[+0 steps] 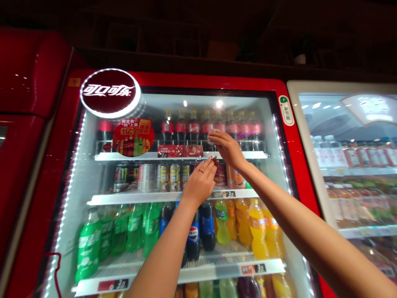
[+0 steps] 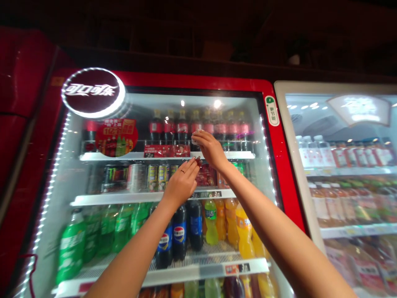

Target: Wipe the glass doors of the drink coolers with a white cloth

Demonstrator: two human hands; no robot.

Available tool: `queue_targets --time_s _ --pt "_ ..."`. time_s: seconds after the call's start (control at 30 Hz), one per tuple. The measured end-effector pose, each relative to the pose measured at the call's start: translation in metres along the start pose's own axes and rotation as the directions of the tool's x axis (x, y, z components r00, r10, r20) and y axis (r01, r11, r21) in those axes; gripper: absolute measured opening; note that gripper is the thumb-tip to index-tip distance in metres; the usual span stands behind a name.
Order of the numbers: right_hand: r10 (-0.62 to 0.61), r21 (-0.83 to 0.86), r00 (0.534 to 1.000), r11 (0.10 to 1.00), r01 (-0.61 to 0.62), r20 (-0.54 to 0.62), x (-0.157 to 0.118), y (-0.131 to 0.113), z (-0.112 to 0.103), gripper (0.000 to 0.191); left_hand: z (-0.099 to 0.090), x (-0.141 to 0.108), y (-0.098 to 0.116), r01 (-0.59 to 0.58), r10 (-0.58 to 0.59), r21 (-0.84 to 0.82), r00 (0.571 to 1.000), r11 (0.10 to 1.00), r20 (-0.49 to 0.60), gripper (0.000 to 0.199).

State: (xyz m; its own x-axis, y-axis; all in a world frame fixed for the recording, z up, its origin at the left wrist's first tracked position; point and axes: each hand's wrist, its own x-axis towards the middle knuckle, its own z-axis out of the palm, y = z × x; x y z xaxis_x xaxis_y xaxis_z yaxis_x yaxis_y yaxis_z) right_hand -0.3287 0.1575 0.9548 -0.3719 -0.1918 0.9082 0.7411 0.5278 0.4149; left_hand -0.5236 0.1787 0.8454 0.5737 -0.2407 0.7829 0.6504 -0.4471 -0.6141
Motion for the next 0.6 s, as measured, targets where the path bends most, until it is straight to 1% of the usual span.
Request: queue_targets --time_s 0.1,0.17,0.2,0.27,0.33,0.4,0.43,0.5,0.57,0.6 --pt "-0.059 0.024 0.993 0.998 0.057 0.098 -0.009 -0.001 -0.013 0.044 -0.001 0.000 0.000 0.011 -0.011 -0.019 1.000 1.000 0.018 0.056" --pt "-0.047 0.012 0.992 0.999 0.046 0.114 -0.013 0.002 -0.021 0.043 -0.002 -0.001 0.001 0.018 -0.017 -0.028 0.999 0.999 0.031 0.062" --pt "-0.027 -0.002 0.995 1.000 0.027 0.101 -0.012 0.004 -0.022 0.041 -0.002 -0.001 0.001 0.020 -0.019 -0.028 0.999 0.999 0.035 0.065" --pt "0.020 -0.035 0.999 0.999 -0.019 0.033 -0.009 0.005 -0.019 0.039 -0.003 -0.001 0.001 0.024 -0.023 -0.022 0.999 0.999 0.042 0.068" --pt "0.054 -0.057 0.998 0.997 -0.056 -0.042 -0.004 0.002 -0.009 0.040 -0.003 -0.001 0.001 0.025 -0.024 -0.016 0.999 1.000 0.046 0.067" --pt "0.054 -0.057 0.996 0.997 -0.058 -0.076 -0.003 -0.003 0.000 0.042 -0.004 -0.001 0.001 0.027 -0.026 -0.016 0.998 1.000 0.049 0.064" --pt "0.042 -0.047 0.997 0.998 -0.045 -0.070 -0.004 -0.007 0.002 0.043 -0.004 0.000 0.001 0.029 -0.028 -0.018 0.998 0.999 0.051 0.062" --pt "0.000 -0.016 1.000 1.000 -0.001 -0.021 -0.009 -0.011 0.002 0.044 -0.004 0.000 0.001 0.034 -0.032 -0.025 0.998 0.999 0.056 0.060" --pt "-0.039 0.011 0.998 0.999 0.038 0.041 -0.018 -0.011 -0.006 0.044 -0.005 -0.002 -0.001 0.055 -0.053 -0.034 0.998 0.998 0.047 0.061" --pt "-0.046 0.015 0.997 0.999 0.045 0.062 -0.021 -0.010 -0.011 0.043 -0.005 -0.004 -0.002 0.088 -0.087 -0.036 0.996 0.995 0.026 0.064"
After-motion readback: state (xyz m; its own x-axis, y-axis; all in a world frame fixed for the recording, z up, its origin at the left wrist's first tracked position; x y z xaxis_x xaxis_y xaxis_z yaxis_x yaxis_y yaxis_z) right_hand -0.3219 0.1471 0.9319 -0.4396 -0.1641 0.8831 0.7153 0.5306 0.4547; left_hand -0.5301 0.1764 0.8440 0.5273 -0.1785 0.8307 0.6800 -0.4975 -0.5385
